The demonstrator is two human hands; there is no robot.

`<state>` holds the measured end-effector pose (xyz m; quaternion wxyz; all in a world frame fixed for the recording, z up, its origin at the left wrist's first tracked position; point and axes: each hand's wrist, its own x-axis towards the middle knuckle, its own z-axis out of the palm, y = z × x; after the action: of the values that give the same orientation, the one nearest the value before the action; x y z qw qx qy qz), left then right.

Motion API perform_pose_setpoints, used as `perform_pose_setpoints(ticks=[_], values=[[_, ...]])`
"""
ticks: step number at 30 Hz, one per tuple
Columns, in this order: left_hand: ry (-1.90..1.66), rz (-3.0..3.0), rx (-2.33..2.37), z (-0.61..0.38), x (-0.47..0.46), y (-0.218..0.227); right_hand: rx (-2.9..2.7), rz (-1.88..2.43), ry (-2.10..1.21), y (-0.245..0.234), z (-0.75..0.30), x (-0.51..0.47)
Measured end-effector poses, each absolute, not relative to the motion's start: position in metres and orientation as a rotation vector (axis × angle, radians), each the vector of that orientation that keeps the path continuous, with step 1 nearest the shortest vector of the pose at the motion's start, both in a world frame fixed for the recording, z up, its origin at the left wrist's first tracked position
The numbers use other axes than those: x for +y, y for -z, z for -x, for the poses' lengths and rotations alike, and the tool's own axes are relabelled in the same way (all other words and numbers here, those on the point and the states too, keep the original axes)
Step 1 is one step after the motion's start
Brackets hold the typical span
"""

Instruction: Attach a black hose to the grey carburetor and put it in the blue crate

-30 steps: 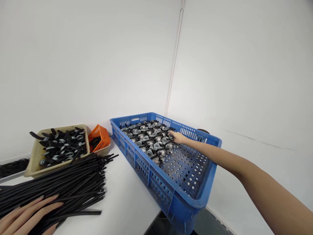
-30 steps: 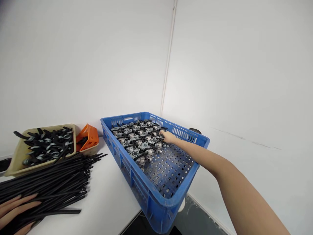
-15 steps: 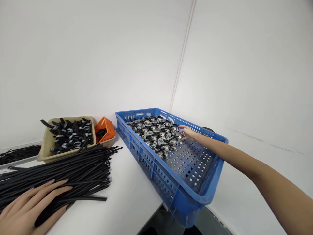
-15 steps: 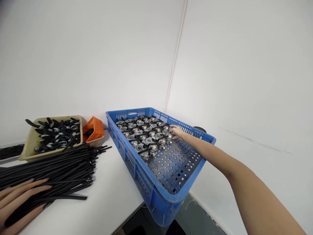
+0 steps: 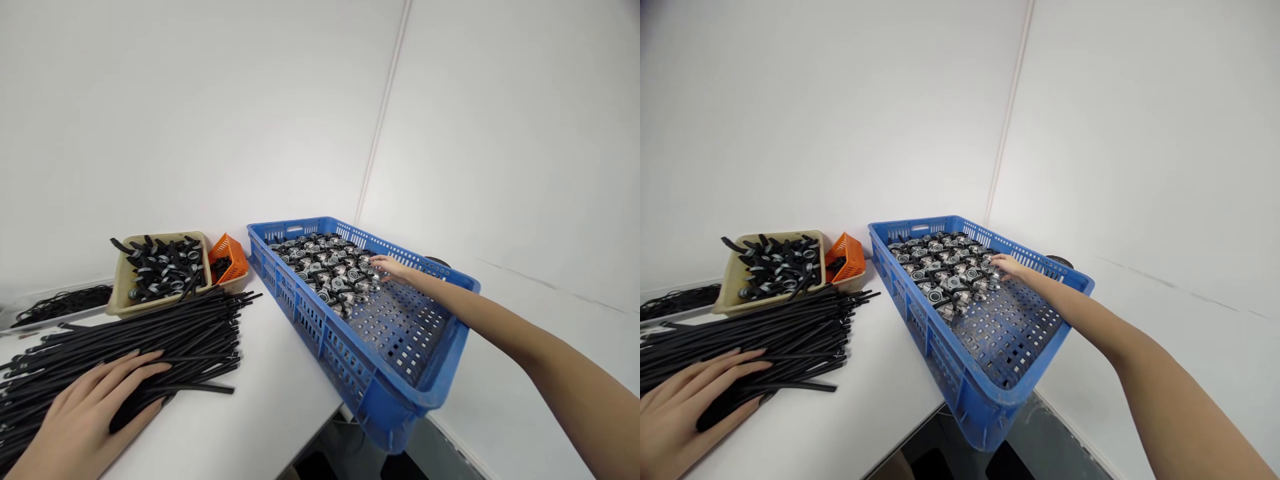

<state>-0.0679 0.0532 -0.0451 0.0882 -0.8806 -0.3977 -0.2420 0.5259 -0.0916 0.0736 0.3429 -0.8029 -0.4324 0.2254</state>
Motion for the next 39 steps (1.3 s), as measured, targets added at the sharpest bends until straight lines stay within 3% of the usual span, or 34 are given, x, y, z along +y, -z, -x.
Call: perform_pose_setpoints(ticks=[8, 23, 32, 39], values=[[0.731, 2.564, -1.019, 0.070, 0.058, 0.052, -1.123, 2.178, -0.705, -0.058, -0.526, -0.086], [0.681, 2.566, -1.078, 0.067, 0.047, 0.041, -0.988, 2.326, -0.456, -0.051, -0.530, -0.066], [0.613, 2.662, -1.230, 0.067, 0.050, 0.037, -1.206, 2.332, -0.528, -0.056, -0.533, -0.066], [0.616, 2.661, -1.238, 0.066, 0.046, 0.034, -1.322, 2.398, -0.407, -0.061, -0.534, -0.062]])
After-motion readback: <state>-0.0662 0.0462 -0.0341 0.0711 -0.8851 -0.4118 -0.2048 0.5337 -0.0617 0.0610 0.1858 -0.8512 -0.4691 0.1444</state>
